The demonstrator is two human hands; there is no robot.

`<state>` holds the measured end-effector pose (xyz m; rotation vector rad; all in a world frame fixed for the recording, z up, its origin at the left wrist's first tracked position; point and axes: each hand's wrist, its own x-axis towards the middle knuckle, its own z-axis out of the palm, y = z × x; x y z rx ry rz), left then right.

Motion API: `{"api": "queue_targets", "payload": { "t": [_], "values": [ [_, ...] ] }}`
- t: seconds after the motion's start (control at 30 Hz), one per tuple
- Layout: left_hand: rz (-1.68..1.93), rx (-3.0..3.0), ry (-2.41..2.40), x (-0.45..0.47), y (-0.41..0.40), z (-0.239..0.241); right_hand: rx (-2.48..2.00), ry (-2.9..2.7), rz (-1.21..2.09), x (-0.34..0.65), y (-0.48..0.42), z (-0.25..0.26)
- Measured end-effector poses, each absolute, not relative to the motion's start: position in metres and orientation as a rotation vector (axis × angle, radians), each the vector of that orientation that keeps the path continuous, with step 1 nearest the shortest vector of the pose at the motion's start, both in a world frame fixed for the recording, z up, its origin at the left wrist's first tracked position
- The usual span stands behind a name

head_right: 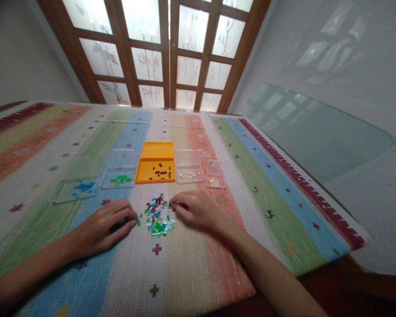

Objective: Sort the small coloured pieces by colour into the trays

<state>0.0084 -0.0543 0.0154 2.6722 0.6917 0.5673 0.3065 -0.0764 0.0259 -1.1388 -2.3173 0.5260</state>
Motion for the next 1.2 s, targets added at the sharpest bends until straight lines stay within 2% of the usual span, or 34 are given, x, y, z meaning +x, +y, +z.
{"api": "queue_targets", "payload": {
  "t": [0.33,0.63,0.83,1.2],
  "values": [
    [0.622,2.584,0.745,0.005,-0.051,0.022,-1.133,-2.324,0.503,0.306,-0.077,0.026],
    [0.940,2.680,1.046,-0.038,-0.020,0.043,-1.119,-2.351,0.525,0.306,-0.077,0.023],
    [1.006,2.772,1.312,-0.080,-0.001,0.055,-1.106,-2.371,0.499,0.306,-0.077,0.022],
    [0.658,2.574,1.703,-0.117,0.011,0.060,-1.128,-2.393,0.541,0.308,-0.075,0.020]
  ]
}}
